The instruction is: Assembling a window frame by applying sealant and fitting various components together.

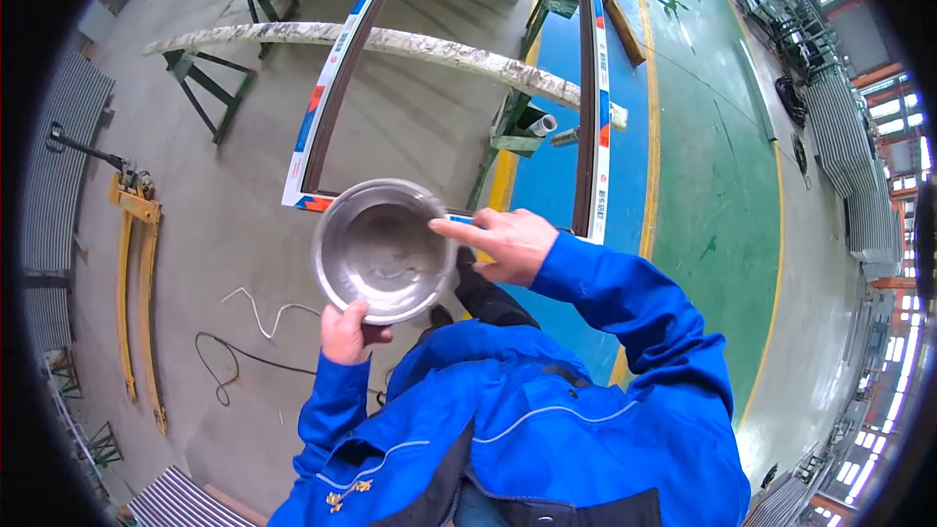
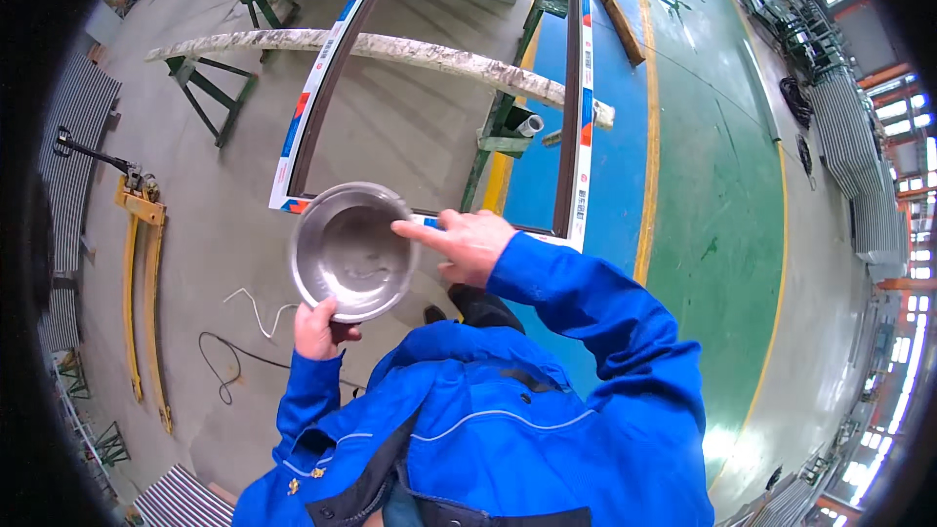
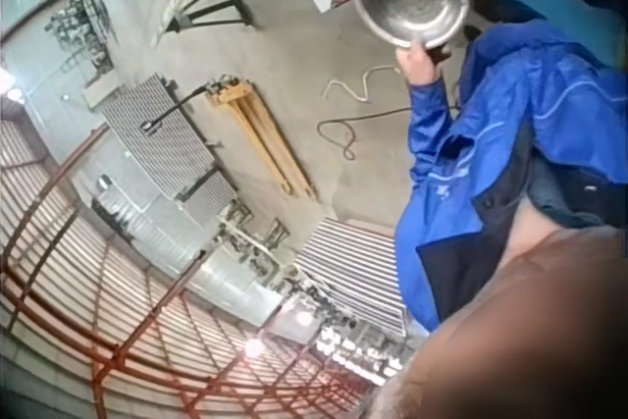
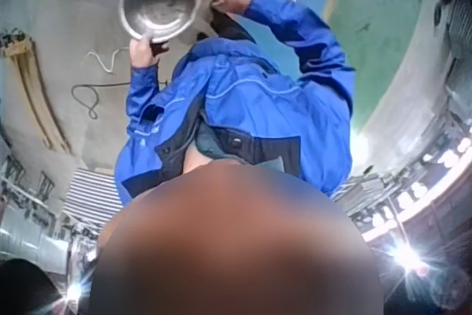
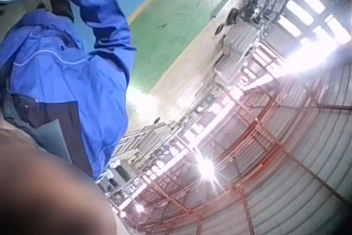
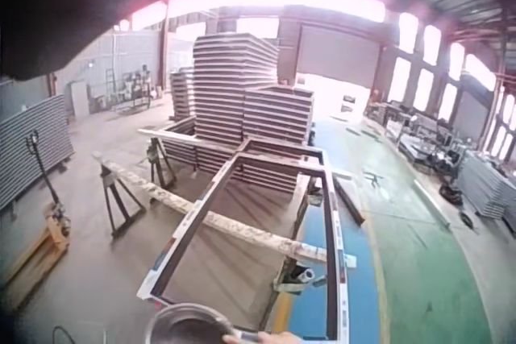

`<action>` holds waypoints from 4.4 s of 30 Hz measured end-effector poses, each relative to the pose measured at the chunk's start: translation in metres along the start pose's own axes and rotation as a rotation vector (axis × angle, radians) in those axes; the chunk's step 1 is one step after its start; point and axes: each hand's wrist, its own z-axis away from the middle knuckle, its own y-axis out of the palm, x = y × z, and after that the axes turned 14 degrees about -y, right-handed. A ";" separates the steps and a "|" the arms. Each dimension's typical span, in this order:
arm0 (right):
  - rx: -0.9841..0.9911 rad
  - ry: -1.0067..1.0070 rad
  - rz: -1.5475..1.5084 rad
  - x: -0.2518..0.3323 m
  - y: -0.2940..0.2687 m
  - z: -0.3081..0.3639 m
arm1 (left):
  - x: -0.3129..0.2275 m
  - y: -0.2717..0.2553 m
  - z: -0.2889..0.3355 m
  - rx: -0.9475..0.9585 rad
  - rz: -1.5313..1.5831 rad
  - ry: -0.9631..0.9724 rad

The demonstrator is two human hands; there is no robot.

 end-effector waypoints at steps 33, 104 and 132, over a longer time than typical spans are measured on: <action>-0.132 0.974 0.092 -0.194 -0.001 0.578 | 0.184 0.608 -0.131 0.698 -0.615 -0.359; 0.239 -0.337 0.088 -0.861 -0.494 0.315 | -0.118 0.946 -0.450 -0.113 0.413 0.161; 0.840 -0.473 0.591 -0.896 -0.444 -0.073 | -0.174 0.738 -0.456 -0.680 1.071 0.317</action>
